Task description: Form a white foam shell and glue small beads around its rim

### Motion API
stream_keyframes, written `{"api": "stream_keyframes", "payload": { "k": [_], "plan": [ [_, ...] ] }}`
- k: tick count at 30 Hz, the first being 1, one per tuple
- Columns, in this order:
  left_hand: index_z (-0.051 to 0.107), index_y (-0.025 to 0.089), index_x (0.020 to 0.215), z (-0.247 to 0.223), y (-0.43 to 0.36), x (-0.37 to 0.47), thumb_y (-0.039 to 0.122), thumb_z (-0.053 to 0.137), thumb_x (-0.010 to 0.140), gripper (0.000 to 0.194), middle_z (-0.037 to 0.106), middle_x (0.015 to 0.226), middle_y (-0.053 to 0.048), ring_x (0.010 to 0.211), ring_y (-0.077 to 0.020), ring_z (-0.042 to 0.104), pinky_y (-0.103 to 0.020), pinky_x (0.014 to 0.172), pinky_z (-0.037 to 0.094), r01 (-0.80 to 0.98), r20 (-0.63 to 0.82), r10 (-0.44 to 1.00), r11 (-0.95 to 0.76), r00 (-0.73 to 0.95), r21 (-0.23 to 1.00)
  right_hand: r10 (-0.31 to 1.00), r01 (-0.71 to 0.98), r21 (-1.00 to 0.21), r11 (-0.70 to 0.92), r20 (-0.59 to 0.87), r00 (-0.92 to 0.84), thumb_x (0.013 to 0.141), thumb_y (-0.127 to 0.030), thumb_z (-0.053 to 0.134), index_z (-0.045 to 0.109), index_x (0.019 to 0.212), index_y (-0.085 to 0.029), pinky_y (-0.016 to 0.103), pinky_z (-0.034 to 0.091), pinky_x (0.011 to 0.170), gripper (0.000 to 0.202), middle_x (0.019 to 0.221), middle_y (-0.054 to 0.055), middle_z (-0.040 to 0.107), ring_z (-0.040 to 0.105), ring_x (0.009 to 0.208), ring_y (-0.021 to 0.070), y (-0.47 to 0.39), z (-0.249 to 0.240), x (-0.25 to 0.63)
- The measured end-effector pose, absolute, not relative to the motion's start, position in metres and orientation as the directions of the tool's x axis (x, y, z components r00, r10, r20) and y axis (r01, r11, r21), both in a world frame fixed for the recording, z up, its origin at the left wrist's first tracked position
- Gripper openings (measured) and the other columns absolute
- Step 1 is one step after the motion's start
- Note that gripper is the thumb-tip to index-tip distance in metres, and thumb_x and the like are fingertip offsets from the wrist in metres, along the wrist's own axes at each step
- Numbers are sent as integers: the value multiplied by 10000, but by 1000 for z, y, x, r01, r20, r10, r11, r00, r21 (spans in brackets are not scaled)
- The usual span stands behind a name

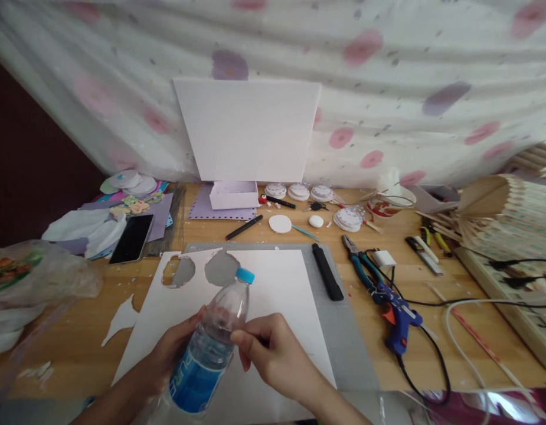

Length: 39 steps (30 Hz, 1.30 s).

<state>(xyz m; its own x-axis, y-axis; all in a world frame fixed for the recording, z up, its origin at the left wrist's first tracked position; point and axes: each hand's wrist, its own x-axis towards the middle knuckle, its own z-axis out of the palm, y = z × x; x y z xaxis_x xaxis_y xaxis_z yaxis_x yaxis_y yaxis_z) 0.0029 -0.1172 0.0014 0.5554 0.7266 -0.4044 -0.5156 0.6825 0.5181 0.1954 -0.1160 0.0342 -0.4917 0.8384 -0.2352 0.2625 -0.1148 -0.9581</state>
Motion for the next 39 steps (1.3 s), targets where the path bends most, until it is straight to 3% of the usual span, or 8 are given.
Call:
{"api": "stream_keyframes", "payload": {
  "k": [5,11,16,20,27,33,37,39],
  "plan": [
    [700,104,974,3,-115,6,512,600,786,460,717,745,-108,622,-231,658,-313,617,466,-459,-421,672,732,610,503,855,211,-965,-158,-241,-459,825,-647,450,445,441,-172,239,185,420,611,406,-45,295,265,414,66,-118,37,194],
    [661,95,1064,-11,-109,6,560,559,790,549,710,779,-129,716,-264,668,-333,664,465,-428,-426,624,771,655,471,862,113,-968,-224,-251,-441,778,-661,513,434,413,-174,232,178,402,613,378,-46,314,244,392,58,-111,29,193],
    [646,88,1070,-15,-95,9,566,506,809,562,701,829,-139,747,-263,659,-349,707,460,-396,-366,604,769,708,502,817,-52,-960,-274,-203,-540,791,-594,554,455,441,-172,224,299,494,557,495,1,517,434,484,90,-98,23,198],
    [637,80,1069,-17,-85,13,566,468,818,572,690,811,-139,718,-250,648,-340,682,457,-381,-341,592,767,730,516,793,-106,-958,-265,-154,-590,840,-548,516,474,493,-173,236,330,570,512,561,10,555,534,604,127,-92,19,206],
    [629,60,1056,-20,-82,16,553,423,849,574,671,768,-147,650,-241,634,-327,599,459,-389,-314,588,766,745,512,802,75,-991,-114,-136,-582,826,-573,527,499,492,-149,223,216,446,540,468,-25,418,338,457,70,-81,6,221],
    [657,78,951,-10,-72,5,526,484,843,492,653,682,-105,561,-198,603,-299,558,443,-285,-342,515,793,786,539,697,146,-989,37,-79,-713,833,-411,569,598,564,-143,203,309,474,381,525,-6,531,439,489,81,-60,4,233],
    [691,84,800,5,-54,1,515,651,730,439,641,672,-74,573,-162,565,-273,597,422,-149,-350,449,763,822,629,562,280,-906,317,-59,-825,729,-200,604,656,667,-157,204,353,537,91,628,-8,628,529,571,99,-33,10,242],
    [710,91,785,15,-45,1,518,687,690,439,625,649,-57,554,-142,524,-249,569,390,-51,-365,420,711,831,701,468,293,-827,481,-41,-883,683,-132,596,651,660,-163,203,339,553,67,656,-18,642,540,599,96,-18,15,243]
  ]
}}
